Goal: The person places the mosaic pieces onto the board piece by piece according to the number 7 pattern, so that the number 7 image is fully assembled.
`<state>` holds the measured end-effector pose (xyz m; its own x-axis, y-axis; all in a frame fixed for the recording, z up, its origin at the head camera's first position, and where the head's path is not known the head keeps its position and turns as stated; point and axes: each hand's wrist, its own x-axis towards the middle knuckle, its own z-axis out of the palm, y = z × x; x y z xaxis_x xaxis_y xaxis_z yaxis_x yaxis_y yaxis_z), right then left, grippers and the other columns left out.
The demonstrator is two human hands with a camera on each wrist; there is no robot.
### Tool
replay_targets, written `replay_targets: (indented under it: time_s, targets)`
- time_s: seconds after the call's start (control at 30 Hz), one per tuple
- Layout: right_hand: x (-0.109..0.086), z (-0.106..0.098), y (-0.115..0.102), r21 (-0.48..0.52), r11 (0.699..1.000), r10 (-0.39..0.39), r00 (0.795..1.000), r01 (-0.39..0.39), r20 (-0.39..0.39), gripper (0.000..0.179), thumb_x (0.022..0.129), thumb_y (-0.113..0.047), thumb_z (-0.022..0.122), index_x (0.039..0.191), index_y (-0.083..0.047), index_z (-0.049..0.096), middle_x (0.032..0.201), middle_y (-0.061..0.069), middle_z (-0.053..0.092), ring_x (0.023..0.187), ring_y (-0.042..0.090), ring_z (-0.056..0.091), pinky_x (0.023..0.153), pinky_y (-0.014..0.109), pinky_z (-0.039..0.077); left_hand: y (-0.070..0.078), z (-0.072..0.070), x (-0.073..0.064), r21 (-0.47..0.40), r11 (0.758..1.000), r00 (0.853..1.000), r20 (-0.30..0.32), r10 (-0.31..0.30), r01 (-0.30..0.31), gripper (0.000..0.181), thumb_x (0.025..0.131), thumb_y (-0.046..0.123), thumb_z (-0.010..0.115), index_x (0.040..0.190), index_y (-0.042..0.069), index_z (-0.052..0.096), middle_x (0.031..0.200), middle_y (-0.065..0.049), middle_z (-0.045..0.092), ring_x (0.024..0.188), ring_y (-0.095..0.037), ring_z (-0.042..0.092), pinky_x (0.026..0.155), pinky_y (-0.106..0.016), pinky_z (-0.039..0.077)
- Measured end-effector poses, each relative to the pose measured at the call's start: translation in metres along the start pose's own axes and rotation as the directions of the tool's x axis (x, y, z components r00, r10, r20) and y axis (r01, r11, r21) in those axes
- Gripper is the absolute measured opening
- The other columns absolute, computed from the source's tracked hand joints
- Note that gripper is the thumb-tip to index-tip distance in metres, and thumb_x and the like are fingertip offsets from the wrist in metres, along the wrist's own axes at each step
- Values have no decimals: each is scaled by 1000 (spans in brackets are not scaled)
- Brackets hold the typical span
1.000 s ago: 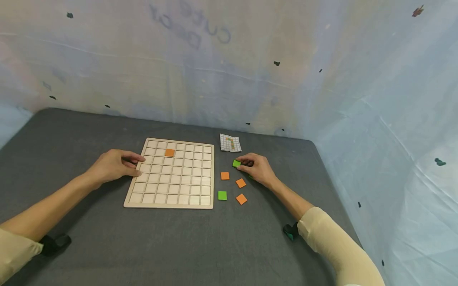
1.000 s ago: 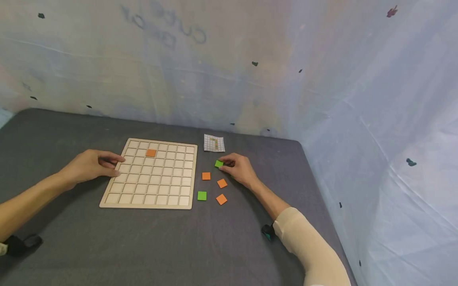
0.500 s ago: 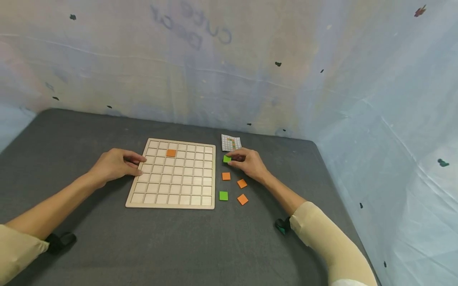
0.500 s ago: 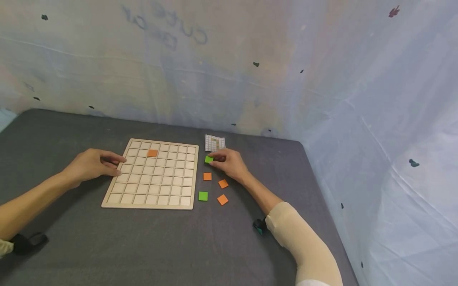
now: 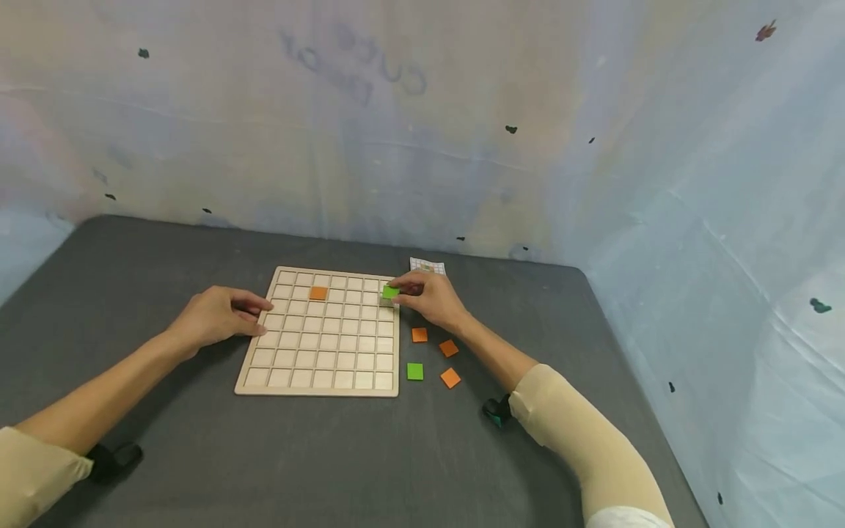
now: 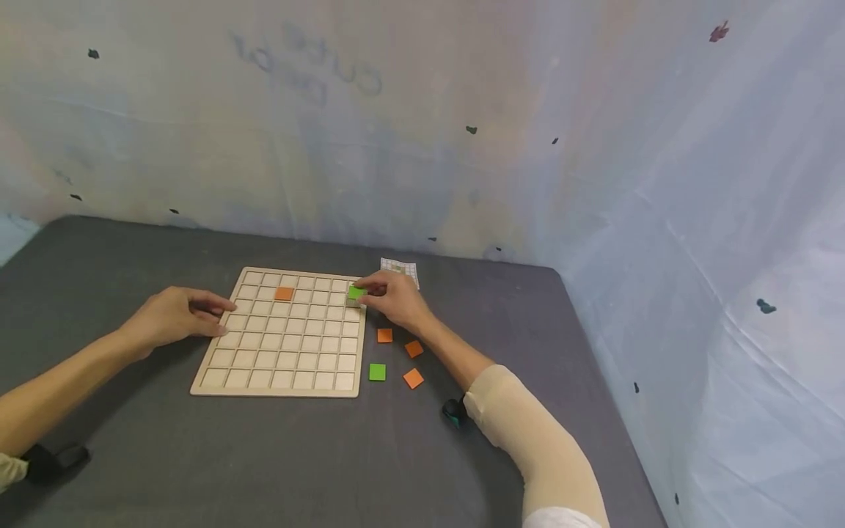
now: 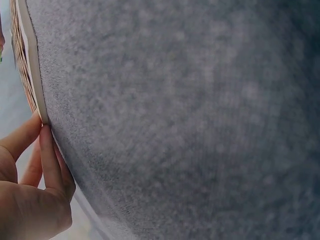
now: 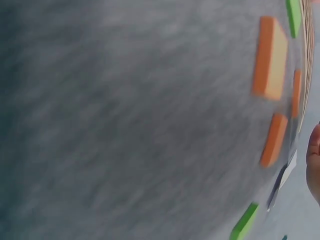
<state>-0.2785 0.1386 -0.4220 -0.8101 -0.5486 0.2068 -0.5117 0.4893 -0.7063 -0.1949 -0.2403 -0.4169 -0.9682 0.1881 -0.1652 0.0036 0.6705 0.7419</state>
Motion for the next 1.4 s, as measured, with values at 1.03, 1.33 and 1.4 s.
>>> replay_targets:
  time_s: [1.03, 1.33, 1.4]
  targets:
    - [54, 54, -33, -70, 996, 62, 991, -54, 122, 29, 91, -19, 75, 119, -12, 73, 105, 2, 69, 92, 9, 64, 77, 21, 50, 2, 0, 2, 0, 999, 999, 6, -47, 47, 49, 85, 26, 81, 128, 8, 66, 117, -15, 64, 102, -28, 62, 76, -36, 50]
    - [57, 62, -33, -96, 994, 55, 991, -43, 124, 29, 90, -20, 75, 118, -13, 74, 103, 0, 68, 88, 8, 63, 73, 19, 49, 1, -1, 3, -2, 999, 999, 4, -32, 32, 51, 84, 27, 82, 128, 7, 66, 116, -16, 64, 101, -28, 62, 75, -36, 49]
    - [57, 64, -32, -101, 994, 48, 991, -35, 128, 29, 91, -20, 75, 118, -13, 74, 105, 1, 67, 89, 8, 63, 73, 19, 49, 1, -1, 3, -3, 999, 999, 4, -35, 35, 51, 84, 27, 81, 128, 7, 66, 116, -16, 64, 102, -28, 61, 76, -36, 49]
